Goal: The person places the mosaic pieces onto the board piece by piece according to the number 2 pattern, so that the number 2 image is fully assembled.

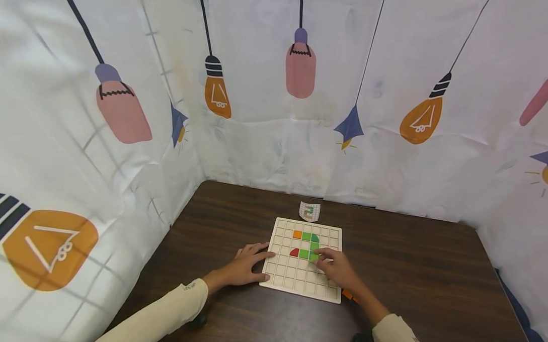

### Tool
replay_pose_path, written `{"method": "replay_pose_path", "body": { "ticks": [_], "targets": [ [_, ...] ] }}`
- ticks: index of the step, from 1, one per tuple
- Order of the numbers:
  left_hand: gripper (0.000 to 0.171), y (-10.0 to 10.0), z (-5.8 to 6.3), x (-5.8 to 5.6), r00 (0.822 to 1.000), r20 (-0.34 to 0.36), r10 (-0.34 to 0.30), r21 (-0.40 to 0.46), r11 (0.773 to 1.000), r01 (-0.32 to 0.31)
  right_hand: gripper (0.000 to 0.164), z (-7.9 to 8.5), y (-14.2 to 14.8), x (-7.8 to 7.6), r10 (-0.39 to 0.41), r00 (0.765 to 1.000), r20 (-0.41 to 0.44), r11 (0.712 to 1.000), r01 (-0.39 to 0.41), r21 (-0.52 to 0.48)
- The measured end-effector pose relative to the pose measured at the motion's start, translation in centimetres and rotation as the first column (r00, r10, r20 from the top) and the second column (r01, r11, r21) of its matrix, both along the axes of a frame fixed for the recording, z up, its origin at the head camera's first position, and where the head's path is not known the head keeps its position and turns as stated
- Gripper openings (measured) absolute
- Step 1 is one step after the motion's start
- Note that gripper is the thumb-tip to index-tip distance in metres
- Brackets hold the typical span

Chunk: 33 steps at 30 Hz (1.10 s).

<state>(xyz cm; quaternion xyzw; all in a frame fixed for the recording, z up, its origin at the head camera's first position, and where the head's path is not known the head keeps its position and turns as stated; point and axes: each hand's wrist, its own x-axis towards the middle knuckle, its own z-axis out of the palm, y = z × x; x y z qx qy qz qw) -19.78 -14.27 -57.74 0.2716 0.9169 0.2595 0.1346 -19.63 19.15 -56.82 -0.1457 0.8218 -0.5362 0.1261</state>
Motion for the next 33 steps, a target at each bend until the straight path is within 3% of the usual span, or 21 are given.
{"method": "replay_pose_path", "body": {
  "ticks": [21, 33],
  "targets": [
    [0.067, -0.1, 0.3, 0.0, 1.000, 0.004, -0.007, 0.010, 1.000, 0.007, 0.034, -1.0, -2.5, 0.0, 0.006, 0.999, 0.043, 1.000, -0.005, -0.022],
    [0.066, -0.2, 0.2, 0.0, 1.000, 0.015, -0.010, 0.011, 1.000, 0.010, 0.031, -1.5, -3.5, -0.1, 0.021, 0.999, -0.025, 1.000, -0.021, -0.002]
  ]
}}
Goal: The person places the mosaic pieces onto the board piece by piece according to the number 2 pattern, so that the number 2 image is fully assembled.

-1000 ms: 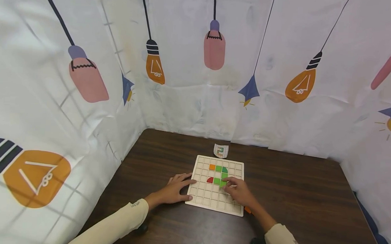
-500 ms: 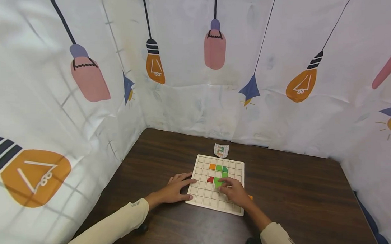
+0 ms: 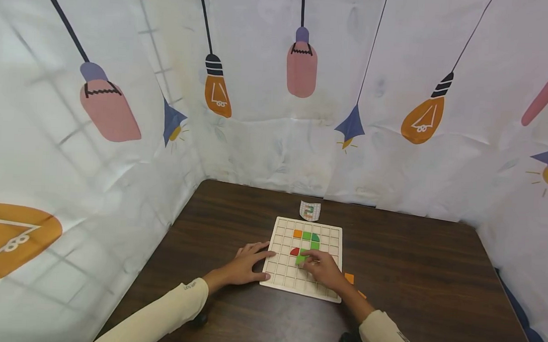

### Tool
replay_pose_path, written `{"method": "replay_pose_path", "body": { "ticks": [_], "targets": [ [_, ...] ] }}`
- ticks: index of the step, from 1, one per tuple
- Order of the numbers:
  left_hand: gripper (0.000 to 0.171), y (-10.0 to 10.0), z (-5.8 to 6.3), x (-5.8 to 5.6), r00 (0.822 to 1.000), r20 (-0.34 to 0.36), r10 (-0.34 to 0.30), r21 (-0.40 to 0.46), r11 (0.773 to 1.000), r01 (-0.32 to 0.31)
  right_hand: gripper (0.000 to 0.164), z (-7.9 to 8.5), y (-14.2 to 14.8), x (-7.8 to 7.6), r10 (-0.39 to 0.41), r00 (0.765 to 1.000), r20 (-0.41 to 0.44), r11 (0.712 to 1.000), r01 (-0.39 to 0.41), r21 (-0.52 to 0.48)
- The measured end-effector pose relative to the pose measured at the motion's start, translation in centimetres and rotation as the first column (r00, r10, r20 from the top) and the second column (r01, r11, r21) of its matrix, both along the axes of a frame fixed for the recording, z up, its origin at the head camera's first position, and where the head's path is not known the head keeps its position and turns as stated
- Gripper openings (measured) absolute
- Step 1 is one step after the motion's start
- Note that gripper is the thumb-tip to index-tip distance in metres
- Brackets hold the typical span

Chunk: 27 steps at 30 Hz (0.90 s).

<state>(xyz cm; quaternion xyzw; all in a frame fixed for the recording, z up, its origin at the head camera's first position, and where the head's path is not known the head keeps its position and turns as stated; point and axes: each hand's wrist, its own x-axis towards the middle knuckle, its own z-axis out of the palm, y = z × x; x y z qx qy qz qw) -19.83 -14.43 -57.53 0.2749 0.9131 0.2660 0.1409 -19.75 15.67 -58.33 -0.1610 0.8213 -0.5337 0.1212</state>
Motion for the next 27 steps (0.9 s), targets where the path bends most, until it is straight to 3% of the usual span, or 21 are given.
{"method": "replay_pose_path", "body": {
  "ticks": [8, 21, 27],
  "targets": [
    [0.066, 0.1, -0.2, 0.0, 1.000, -0.011, 0.001, -0.003, 1.000, -0.001, 0.029, 0.0, -0.7, 0.1, -0.002, 1.000, 0.000, 0.999, 0.002, 0.044],
    [0.065, 0.0, -0.2, 0.1, 1.000, -0.019, 0.004, -0.004, 1.000, -0.004, 0.023, -0.5, -1.9, -0.3, 0.019, 0.997, -0.077, 0.998, -0.014, 0.066],
    [0.065, 0.0, 0.0, 0.0, 1.000, -0.021, -0.001, 0.007, 1.000, 0.001, 0.019, -0.4, -2.4, -0.4, -0.001, 0.993, -0.118, 0.993, 0.015, 0.114]
  ]
}}
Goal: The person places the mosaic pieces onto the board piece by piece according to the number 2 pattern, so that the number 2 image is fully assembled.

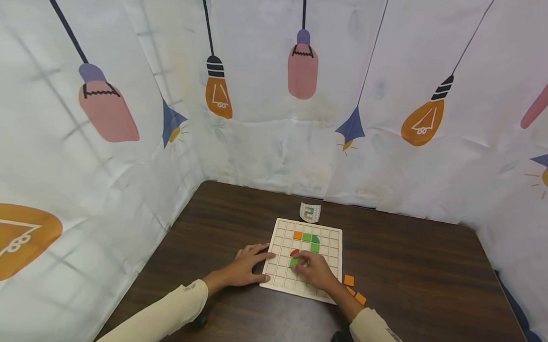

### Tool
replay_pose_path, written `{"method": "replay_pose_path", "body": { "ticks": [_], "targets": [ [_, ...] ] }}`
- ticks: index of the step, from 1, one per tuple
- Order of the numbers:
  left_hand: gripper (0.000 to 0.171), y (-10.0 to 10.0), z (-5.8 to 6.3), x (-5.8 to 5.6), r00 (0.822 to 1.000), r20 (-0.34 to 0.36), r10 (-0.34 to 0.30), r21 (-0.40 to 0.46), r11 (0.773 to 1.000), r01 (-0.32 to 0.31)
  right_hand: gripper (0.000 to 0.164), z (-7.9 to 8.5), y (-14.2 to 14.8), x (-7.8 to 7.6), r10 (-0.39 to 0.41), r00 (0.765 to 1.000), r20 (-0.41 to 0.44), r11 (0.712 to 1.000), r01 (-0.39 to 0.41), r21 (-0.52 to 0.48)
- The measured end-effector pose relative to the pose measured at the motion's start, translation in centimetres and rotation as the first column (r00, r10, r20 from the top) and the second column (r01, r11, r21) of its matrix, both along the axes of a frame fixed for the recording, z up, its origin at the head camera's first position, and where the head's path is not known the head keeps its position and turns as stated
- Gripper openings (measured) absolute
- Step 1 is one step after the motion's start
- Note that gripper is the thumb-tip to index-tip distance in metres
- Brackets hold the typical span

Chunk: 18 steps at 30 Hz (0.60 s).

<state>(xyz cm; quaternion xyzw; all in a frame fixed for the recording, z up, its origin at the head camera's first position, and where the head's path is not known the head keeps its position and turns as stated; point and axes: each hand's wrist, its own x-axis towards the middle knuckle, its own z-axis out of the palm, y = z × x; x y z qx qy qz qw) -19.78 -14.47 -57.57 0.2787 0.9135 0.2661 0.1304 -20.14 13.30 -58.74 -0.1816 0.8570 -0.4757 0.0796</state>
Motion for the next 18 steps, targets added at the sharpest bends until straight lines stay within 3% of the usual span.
{"method": "replay_pose_path", "body": {
  "ticks": [8, 18],
  "targets": [
    [0.065, 0.00, -0.18, 0.08, 1.000, -0.004, 0.006, 0.001, 1.000, -0.006, 0.015, 0.32, -0.50, 0.13, -0.047, 0.999, -0.020, 0.996, 0.048, 0.070],
    [0.065, -0.05, -0.23, 0.08, 1.000, -0.026, -0.001, -0.002, 1.000, 0.001, 0.016, 0.38, -0.81, 0.19, -0.060, 0.998, -0.029, 0.995, 0.063, 0.082]
  ]
}}
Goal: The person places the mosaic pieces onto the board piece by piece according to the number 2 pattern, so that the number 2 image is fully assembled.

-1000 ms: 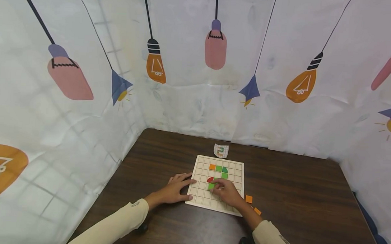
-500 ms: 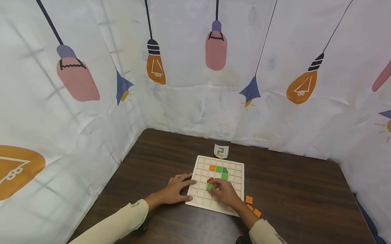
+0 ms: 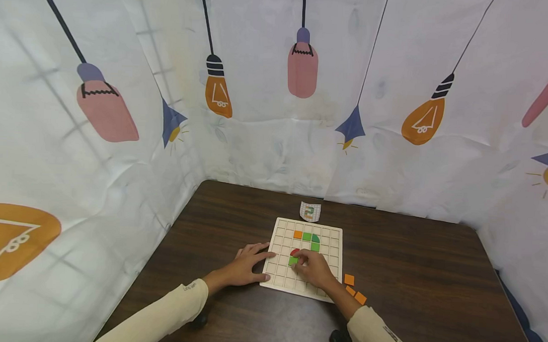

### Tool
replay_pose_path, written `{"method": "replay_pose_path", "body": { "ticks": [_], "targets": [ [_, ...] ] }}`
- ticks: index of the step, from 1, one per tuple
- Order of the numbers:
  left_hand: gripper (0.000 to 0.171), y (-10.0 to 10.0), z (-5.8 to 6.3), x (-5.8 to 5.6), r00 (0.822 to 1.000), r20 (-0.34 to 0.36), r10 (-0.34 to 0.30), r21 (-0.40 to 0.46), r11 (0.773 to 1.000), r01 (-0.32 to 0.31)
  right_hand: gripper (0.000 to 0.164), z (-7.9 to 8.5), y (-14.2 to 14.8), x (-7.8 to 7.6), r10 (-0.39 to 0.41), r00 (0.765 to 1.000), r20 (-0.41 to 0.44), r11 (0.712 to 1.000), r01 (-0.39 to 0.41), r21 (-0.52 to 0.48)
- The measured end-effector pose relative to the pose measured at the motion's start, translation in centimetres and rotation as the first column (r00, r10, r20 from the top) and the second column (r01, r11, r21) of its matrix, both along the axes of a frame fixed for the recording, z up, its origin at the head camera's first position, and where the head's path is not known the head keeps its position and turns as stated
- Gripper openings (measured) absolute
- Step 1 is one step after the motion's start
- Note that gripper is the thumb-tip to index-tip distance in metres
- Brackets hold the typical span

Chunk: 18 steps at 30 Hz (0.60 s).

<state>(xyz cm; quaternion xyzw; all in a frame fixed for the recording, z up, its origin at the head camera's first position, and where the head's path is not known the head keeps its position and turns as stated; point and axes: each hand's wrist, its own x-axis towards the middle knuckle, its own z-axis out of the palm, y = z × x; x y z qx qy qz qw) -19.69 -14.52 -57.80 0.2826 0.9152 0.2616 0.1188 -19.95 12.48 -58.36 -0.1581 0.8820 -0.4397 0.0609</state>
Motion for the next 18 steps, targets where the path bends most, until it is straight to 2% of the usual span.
{"method": "replay_pose_path", "body": {
  "ticks": [11, 18],
  "targets": [
    [0.066, -0.02, -0.08, -0.02, 1.000, -0.011, -0.002, -0.023, 1.000, 0.001, 0.016, 0.14, -0.25, 0.03, -0.020, 1.000, 0.004, 1.000, 0.019, 0.022],
    [0.065, 0.02, 0.10, 0.00, 1.000, -0.009, 0.000, -0.004, 1.000, 0.000, 0.015, 0.37, -0.46, 0.11, -0.037, 0.999, -0.001, 0.999, 0.037, 0.030]
  ]
}}
